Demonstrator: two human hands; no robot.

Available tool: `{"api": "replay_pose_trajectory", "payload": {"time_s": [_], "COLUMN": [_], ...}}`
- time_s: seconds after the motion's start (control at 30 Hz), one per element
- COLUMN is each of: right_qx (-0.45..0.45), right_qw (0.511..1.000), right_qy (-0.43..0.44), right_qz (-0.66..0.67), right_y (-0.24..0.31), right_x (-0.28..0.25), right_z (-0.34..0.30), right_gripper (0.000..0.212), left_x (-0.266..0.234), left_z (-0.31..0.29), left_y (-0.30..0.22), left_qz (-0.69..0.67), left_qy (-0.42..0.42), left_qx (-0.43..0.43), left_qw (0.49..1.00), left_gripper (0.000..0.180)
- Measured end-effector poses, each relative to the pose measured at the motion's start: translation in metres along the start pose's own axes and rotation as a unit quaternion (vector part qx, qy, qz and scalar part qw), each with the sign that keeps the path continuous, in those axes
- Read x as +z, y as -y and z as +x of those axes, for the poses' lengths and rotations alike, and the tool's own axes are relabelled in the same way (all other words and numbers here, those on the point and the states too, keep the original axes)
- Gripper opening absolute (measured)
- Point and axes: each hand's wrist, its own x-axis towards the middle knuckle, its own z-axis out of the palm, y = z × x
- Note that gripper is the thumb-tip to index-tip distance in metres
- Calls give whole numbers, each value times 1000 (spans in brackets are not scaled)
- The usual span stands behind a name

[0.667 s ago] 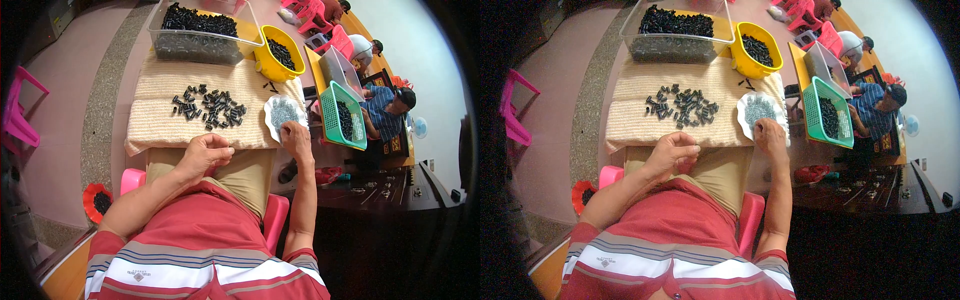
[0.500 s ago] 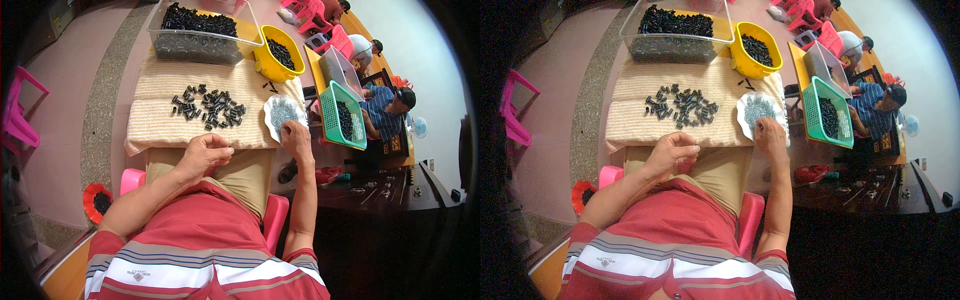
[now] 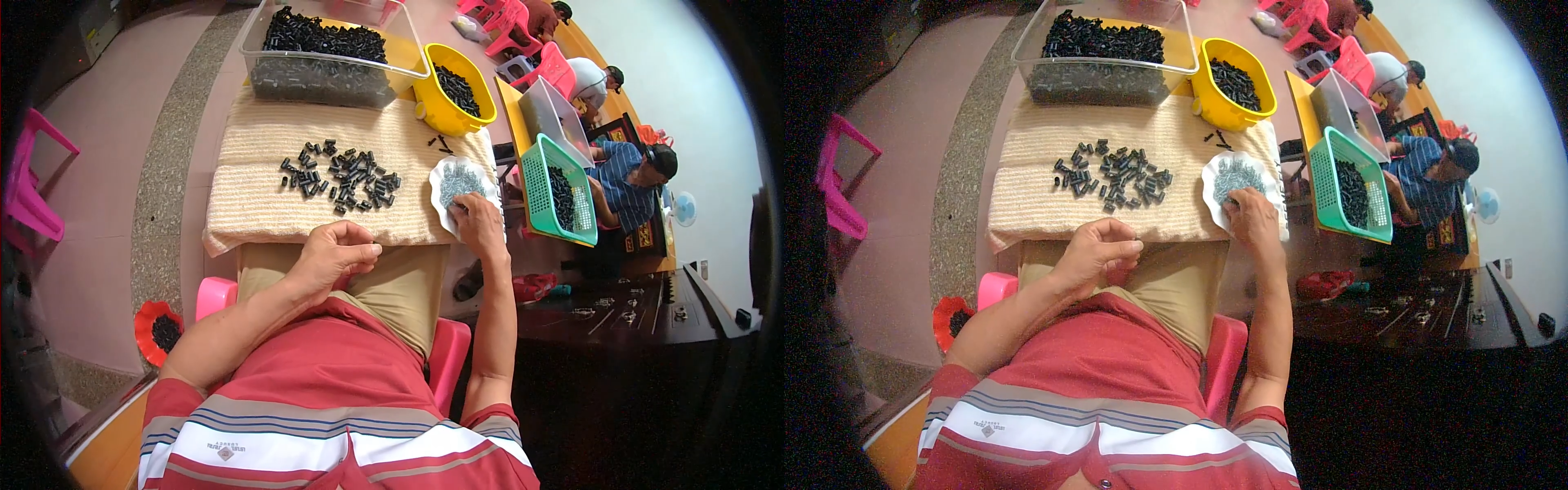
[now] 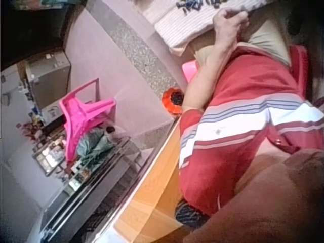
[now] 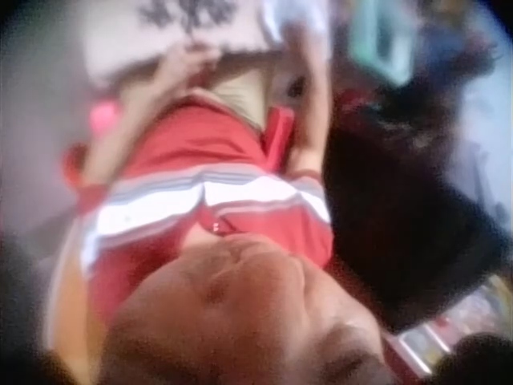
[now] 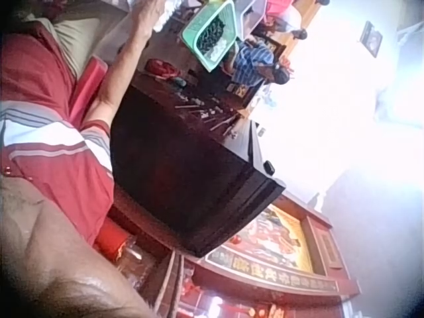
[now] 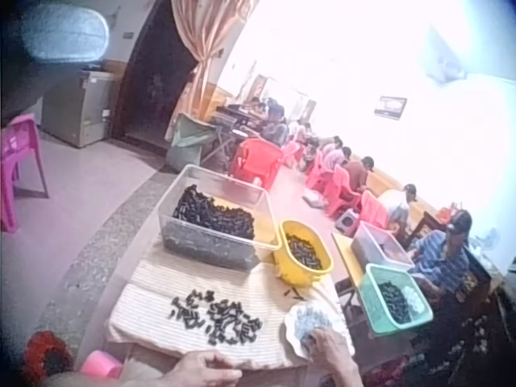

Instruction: The person assembles small black plastic components by hand, inserting tiny silver pins into them.

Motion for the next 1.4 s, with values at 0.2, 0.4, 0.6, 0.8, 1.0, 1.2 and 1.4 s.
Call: {"api": "replay_pose_trajectory", "payload": {"time_s": [0.2, 0.4, 0.6, 0.8, 1.0, 1.2, 1.4], "right_qx": [16, 22, 17, -20, -30, -11, -29], "right_qw": [998, 995, 994, 992, 987, 985, 977], "right_qy": [-35, -61, -78, -107, -131, -132, -152], "right_qz": [42, 71, 68, 67, 87, 109, 144], "right_y": [-1, -13, -13, -14, -9, -5, 0], "right_x": [3, 12, 12, 11, 7, 6, 9], "right_z": [-1, -1, -1, -1, -4, -7, -10], "right_gripper": [13, 14, 14, 13, 11, 11, 10], "left_x": [0, 1, 0, -1, 0, -1, -1], "left_z": [0, 1, 1, 0, -1, 1, 2], "left_y": [1, 2, 1, 2, 3, 4, 6], "left_qz": [1, -2, -5, -10, -14, -19, -28], "left_qy": [0, 3, 4, 12, 15, 17, 20], "left_qx": [1, 2, -3, 4, 1, -6, 7], "left_qw": [1000, 1000, 1000, 1000, 1000, 1000, 999], "left_gripper": [21, 20, 20, 19, 19, 17, 16]}}
